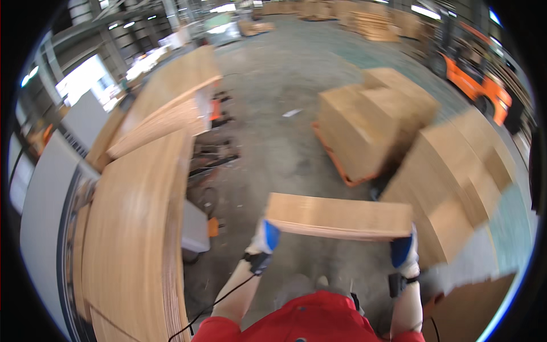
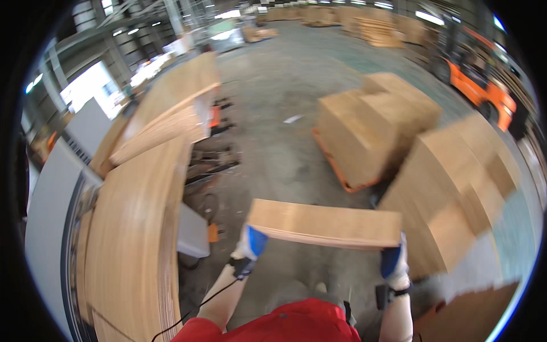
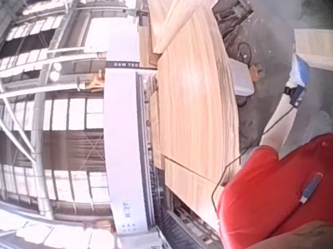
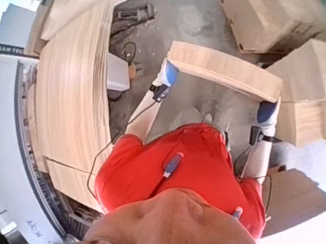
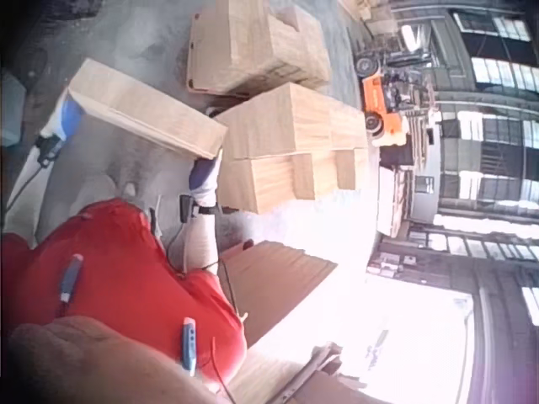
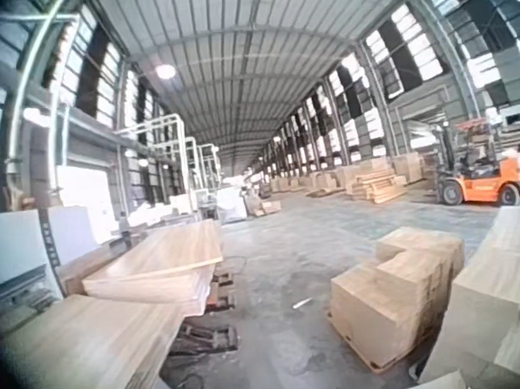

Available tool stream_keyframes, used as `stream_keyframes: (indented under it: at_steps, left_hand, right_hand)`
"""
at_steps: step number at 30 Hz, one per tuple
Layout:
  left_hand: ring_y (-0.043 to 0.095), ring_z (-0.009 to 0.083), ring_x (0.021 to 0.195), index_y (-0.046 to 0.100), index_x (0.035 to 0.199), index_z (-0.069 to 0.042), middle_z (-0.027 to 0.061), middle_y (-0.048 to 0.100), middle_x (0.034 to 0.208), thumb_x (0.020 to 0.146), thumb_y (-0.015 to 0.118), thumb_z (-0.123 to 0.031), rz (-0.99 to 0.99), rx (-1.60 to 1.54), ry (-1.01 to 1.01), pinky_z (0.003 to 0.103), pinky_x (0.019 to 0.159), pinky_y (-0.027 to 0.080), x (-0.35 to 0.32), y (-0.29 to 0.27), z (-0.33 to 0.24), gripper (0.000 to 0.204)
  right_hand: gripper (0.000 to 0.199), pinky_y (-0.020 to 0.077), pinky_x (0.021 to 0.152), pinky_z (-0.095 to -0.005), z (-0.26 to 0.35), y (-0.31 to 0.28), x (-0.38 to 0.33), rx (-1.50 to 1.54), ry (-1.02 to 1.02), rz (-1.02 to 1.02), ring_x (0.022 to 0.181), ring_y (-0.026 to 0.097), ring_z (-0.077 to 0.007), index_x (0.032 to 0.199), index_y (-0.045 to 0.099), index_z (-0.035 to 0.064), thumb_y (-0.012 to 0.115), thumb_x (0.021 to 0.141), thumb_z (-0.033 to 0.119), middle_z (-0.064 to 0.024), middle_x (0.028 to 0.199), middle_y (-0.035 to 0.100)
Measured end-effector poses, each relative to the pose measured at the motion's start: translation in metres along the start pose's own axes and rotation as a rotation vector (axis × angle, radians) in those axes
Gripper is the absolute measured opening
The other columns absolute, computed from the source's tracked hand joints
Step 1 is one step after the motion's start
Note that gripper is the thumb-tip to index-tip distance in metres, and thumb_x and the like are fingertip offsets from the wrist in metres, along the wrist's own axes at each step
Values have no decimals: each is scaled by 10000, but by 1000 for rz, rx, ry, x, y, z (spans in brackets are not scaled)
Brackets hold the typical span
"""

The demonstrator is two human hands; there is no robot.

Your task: Moving wooden furniture panels from pallets to a processing machine and then onto another stack.

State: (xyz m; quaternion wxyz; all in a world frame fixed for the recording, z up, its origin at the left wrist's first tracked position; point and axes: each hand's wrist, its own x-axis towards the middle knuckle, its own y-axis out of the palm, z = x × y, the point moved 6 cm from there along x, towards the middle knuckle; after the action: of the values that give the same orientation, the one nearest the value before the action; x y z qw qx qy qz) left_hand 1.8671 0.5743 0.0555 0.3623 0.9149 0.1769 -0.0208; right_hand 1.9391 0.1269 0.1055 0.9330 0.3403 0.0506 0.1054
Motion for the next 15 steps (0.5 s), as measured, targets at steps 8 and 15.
stream_keyframes:
  at_steps: [8,15]
  left_hand:
    - [459,208,1345,441,1428,-23,102,512,1437,1075,375,-361,60,-52,-5,339,1130,366,252,4,-12,494]
    - [492,236,1311,457,1430,-68,84,526,1420,1039,404,-447,219,62,-134,392,1124,366,474,37,-30,547]
  right_hand:
    - [526,365,1129,-398,-33,6,248,-129,-43,27,1336,472,-233,1478,406,95,334,1071,421,-63,1456,498]
    - [454,400,1099,-321,-62,1,389,136,-97,-220,1313,495,-189,1466,399,38,427,1069,256,-57,1434,516]
